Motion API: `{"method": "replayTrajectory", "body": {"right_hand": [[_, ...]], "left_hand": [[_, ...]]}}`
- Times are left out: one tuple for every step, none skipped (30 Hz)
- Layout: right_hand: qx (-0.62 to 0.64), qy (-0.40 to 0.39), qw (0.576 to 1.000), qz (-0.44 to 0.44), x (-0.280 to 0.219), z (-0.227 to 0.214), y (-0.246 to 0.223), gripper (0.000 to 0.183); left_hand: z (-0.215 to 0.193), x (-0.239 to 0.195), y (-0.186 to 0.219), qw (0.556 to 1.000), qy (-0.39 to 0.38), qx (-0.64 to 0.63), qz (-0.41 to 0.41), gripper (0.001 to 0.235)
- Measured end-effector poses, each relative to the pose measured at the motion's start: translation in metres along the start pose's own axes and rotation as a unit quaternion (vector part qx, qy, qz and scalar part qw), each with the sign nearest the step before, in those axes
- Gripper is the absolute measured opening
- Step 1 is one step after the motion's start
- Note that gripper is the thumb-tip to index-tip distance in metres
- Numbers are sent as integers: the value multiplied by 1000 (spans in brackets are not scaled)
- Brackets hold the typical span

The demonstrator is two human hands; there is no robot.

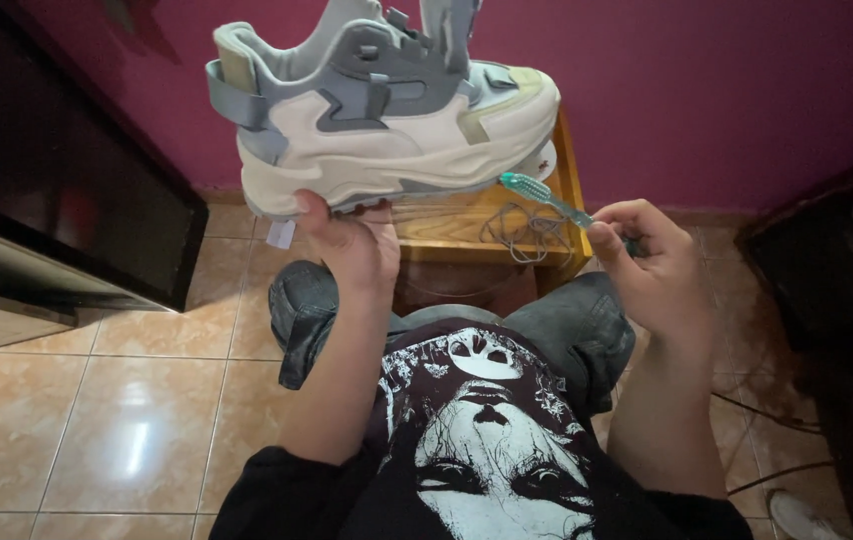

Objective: The person scrubs a white and grey sneaker with a toothbrush, repeatedly dipping the brush into a small bowl of liquid. They rotate the shoe to clean different areas including the sole, sides, and upper sections.

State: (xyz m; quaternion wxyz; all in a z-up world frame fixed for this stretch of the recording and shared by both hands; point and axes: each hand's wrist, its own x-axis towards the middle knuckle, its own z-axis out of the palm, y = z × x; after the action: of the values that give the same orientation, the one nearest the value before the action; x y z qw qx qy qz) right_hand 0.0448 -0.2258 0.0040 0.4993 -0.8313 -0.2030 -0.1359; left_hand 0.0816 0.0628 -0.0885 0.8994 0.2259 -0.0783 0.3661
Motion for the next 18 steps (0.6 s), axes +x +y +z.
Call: {"method": "replayTrajectory", "body": {"right_hand": [[0,0,1000,0,0,0,1,13],[-7,1,1000,4,0,0,2,14],[-14,2,1000,7,0,0,3,16],[-14,3,1000,7,0,-1,0,16],[-19,5,1000,11,0,-2,-4,17],[-24,7,1000,14,0,-3,-8,17],[-24,8,1000,14,1,-3,-5,17],[-26,8,1000,14,1,-3,-2,17],[-29,7,999,13,1,-4,1,16],[-29,7,999,13,-1,-1,1,16],[-25,12,1000,14,-4,2,2,16],[-21,16,1000,14,-6,4,3,16],[-21,16,1000,15,-8,9,7,16],[-32,3,999,11,-9,14,10,20],[-43,-10,999,7,-11,19,14,23],[-43,-10,999,7,-12,21,13,23],[-51,0,999,5,-12,23,12,21],[-60,10,998,4,-13,26,11,20]], "left_hand": [[-5,0,-3,1000,0,0,0,63],[-10,0,-5,1000,1,7,-7,63],[-15,0,-8,1000,1,13,-14,63],[-19,0,-12,1000,0,13,-15,63],[-22,-1,-15,1000,7,21,-15,64],[-26,-1,-19,999,13,29,-16,65],[-22,-3,-18,999,12,29,-16,65],[-19,-4,-17,999,14,41,-12,64],[-16,-6,-16,998,16,53,-7,62],[-27,-12,-28,998,16,54,-7,62],[-37,-19,-40,997,40,71,9,55],[-48,-25,-51,994,65,88,25,52],[-19,-34,-37,994,65,89,25,52],[11,-43,-23,968,88,235,-4,78],[41,-51,-9,920,108,376,-33,105],[49,-56,-7,920,108,376,-33,105],[58,-60,-6,927,33,374,11,103],[67,-65,-5,926,-43,370,55,102]]}}
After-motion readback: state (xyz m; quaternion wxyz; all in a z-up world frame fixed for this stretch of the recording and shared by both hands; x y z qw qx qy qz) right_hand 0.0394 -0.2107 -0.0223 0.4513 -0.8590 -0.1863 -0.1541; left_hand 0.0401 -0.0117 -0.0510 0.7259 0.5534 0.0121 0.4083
